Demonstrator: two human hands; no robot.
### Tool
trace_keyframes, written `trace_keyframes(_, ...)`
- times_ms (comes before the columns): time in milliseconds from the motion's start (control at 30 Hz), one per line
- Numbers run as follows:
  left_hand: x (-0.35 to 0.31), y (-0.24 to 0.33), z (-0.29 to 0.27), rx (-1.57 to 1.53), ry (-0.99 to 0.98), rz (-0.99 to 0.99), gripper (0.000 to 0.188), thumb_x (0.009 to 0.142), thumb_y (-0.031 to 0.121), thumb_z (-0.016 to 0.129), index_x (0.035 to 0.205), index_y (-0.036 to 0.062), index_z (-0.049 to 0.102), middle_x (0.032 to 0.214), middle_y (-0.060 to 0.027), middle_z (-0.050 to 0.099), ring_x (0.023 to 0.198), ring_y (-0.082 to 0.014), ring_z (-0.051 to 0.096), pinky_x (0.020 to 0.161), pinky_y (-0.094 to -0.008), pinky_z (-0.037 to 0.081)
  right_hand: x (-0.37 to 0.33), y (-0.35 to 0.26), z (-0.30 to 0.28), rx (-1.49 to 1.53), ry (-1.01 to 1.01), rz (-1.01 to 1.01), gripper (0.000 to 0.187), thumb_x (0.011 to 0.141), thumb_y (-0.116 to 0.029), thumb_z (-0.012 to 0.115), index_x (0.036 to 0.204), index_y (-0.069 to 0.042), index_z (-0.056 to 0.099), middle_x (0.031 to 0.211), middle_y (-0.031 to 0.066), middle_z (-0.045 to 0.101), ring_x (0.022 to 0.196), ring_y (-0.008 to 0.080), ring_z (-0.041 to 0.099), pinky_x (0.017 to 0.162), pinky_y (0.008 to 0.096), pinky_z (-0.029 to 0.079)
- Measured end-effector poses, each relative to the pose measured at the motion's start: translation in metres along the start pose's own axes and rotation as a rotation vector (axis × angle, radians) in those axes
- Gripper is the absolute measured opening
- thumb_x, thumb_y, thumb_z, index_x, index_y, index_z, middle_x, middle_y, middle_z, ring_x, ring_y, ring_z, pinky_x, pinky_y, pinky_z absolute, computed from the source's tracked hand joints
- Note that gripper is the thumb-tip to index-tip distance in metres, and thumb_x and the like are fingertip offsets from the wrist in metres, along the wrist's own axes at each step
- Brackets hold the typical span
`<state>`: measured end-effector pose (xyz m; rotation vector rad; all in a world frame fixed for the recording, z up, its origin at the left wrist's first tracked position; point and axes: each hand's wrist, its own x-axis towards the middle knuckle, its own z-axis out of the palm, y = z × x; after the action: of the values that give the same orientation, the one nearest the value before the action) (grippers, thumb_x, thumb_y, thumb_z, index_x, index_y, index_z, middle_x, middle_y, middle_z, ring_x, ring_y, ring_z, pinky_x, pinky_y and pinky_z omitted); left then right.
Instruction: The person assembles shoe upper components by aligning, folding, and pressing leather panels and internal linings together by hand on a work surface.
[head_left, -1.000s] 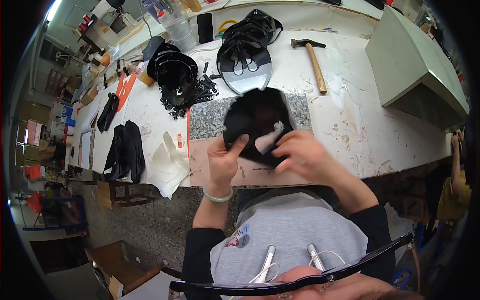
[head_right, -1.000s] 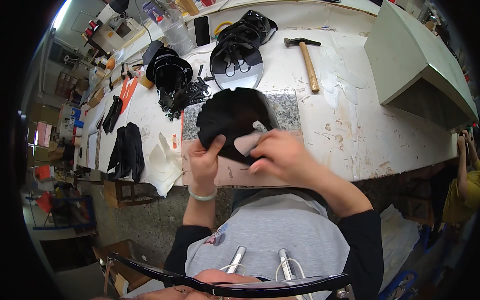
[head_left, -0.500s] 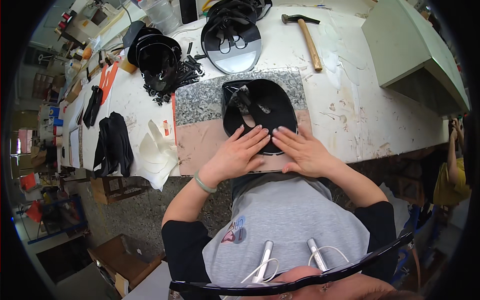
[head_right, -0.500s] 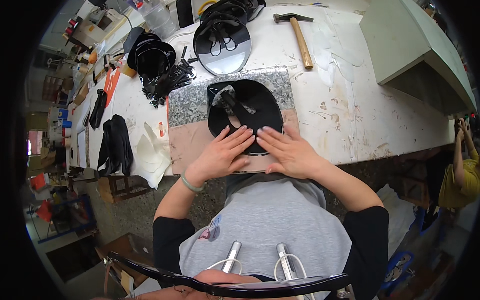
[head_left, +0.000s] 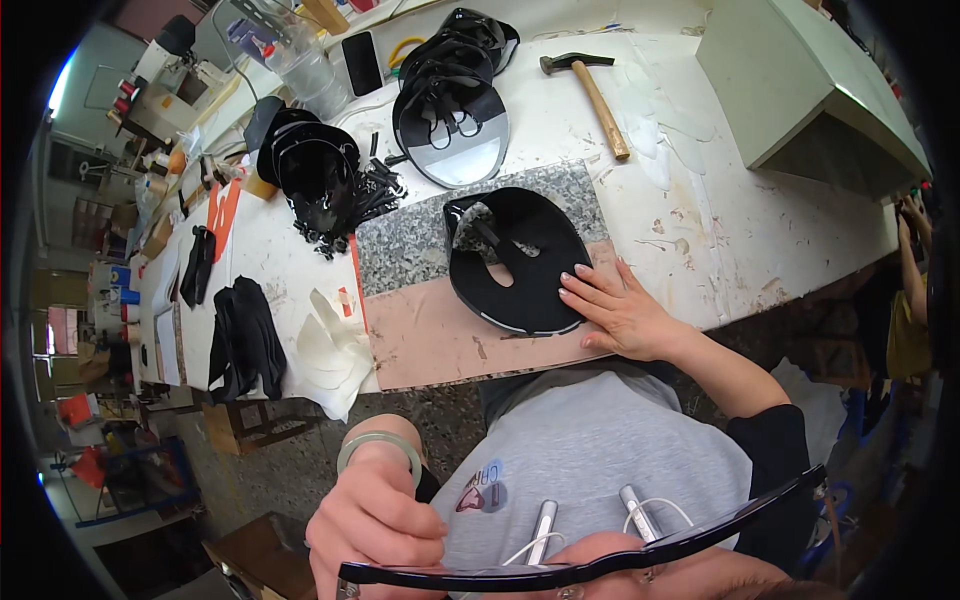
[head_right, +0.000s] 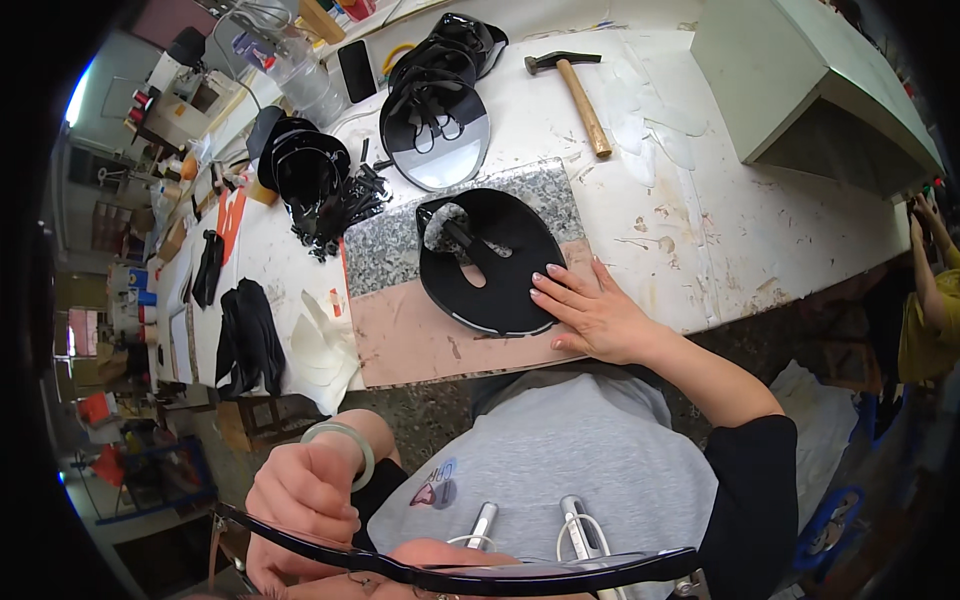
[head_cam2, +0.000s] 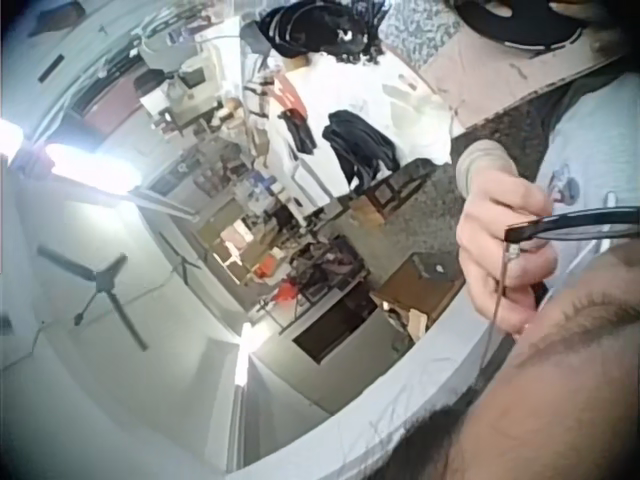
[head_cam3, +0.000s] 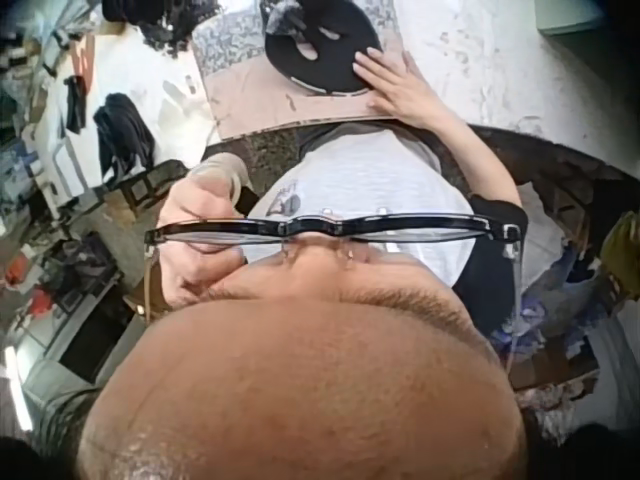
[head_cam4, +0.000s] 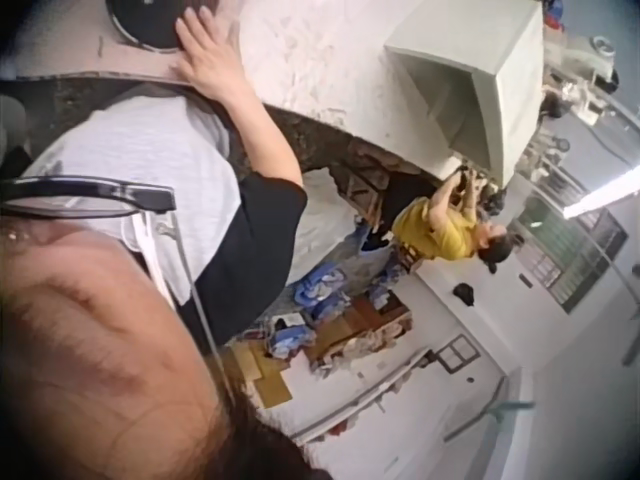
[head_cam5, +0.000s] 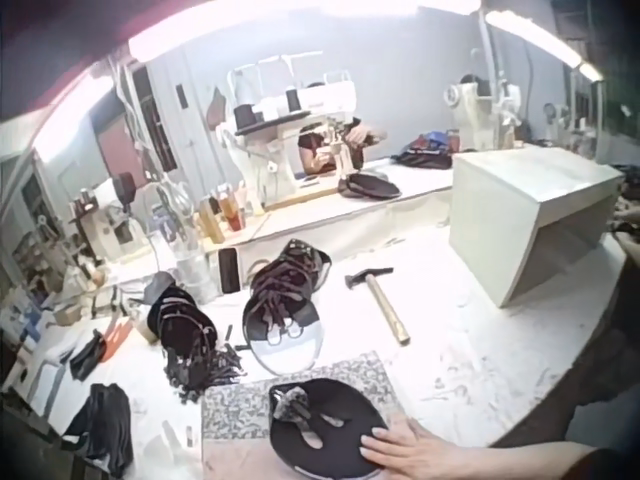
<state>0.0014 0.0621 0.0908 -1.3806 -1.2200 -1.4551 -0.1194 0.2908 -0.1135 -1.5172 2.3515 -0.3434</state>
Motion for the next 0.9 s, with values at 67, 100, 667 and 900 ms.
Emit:
trace_keyframes(67, 0.008, 0.007, -0.006, -0.054, -0.063, -0.045, 0.024, 0.092, 0.018, 0.049, 0.068, 0.0138, 0.049, 0.060, -0.0007, 0.056, 0.042, -0.0071, 0.049, 0.047, -0.0236, 0.042, 0.000, 0.000, 0.000, 0.005, 0.008, 0.009, 0.068, 0.095, -0.051, 0.045, 0.150, -0.015, 0.028, 0.158, 0.0019, 0.020, 0.147, 0.0200, 0.012, 0.116, 0.0584, 0.008)
trace_keyframes(100, 0.011, 0.009, -0.007, -0.099, -0.114, -0.090, 0.026, 0.091, 0.016, 0.048, 0.065, 0.0133, 0.047, 0.058, -0.0013, 0.055, 0.040, -0.0071, 0.048, 0.047, -0.0233, 0.041, -0.001, 0.000, 0.001, 0.007, 0.004, 0.012, 0.068, 0.095, -0.051, 0.045, 0.150, -0.015, 0.028, 0.158, 0.0022, 0.020, 0.147, 0.0200, 0.012, 0.116, 0.0584, 0.007)
trace_keyframes(667, 0.009, 0.067, -0.012, 0.749, -0.180, 0.273, 0.011, 0.079, 0.008, 0.068, 0.088, 0.0144, 0.069, 0.077, 0.0030, 0.067, 0.065, -0.0063, 0.058, 0.061, -0.0236, 0.045, -0.005, 0.004, 0.011, 0.020, 0.049, -0.004, 0.067, 0.096, -0.049, 0.045, 0.150, -0.013, 0.028, 0.159, 0.0035, 0.019, 0.148, 0.0204, 0.010, 0.114, 0.0608, 0.008)
trace_keyframes(900, 0.019, 0.054, -0.016, 0.515, -0.284, 0.265, 0.014, 0.080, 0.009, 0.068, 0.093, 0.0141, 0.070, 0.081, 0.0015, 0.068, 0.068, -0.0100, 0.060, 0.064, -0.0260, 0.046, -0.001, 0.003, 0.016, 0.012, 0.128, -0.024, 0.062, 0.096, -0.049, 0.045, 0.145, -0.011, 0.037, 0.156, 0.0041, 0.025, 0.147, 0.0206, 0.015, 0.113, 0.0611, 0.012)
